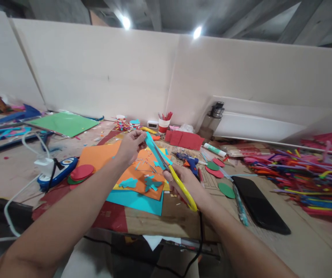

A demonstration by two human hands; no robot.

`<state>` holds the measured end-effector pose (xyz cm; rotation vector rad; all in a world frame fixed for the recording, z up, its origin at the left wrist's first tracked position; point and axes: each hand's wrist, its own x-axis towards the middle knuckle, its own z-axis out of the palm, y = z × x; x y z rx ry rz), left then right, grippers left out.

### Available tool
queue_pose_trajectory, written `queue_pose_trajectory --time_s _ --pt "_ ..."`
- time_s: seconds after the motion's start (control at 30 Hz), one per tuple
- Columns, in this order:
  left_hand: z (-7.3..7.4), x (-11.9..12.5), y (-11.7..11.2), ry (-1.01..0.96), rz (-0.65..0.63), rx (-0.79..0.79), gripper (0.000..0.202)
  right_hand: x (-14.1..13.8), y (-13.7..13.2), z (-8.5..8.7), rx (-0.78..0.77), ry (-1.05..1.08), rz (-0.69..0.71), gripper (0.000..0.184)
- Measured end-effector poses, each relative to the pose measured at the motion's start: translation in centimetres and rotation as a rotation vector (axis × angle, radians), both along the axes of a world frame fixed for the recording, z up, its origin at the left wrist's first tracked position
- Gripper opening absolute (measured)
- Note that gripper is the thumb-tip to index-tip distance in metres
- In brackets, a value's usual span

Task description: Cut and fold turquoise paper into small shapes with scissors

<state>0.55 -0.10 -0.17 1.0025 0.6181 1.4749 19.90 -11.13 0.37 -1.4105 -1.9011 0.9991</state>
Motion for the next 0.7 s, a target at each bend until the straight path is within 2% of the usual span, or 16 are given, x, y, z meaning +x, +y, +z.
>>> queue_pose_trajectory --time_s 0.2,0.47,0.7 --pt "0.1 -0.2 0.2 -0.054 -0.041 -0.151 0.024 0.2 -0.1 -0.2 -0.093 0.077 0.050 0.035" --pt "0.3 -0.4 0.3 -0.075 -0.053 -0.276 0.017 0.4 -0.1 -0.5 -0.281 0.183 0.036 0.042" --pt "-0.3 -1.0 1.3 -0.095 -0.062 -0.290 0.019 0.4 -0.2 0.3 -0.310 0.194 0.028 0.039"
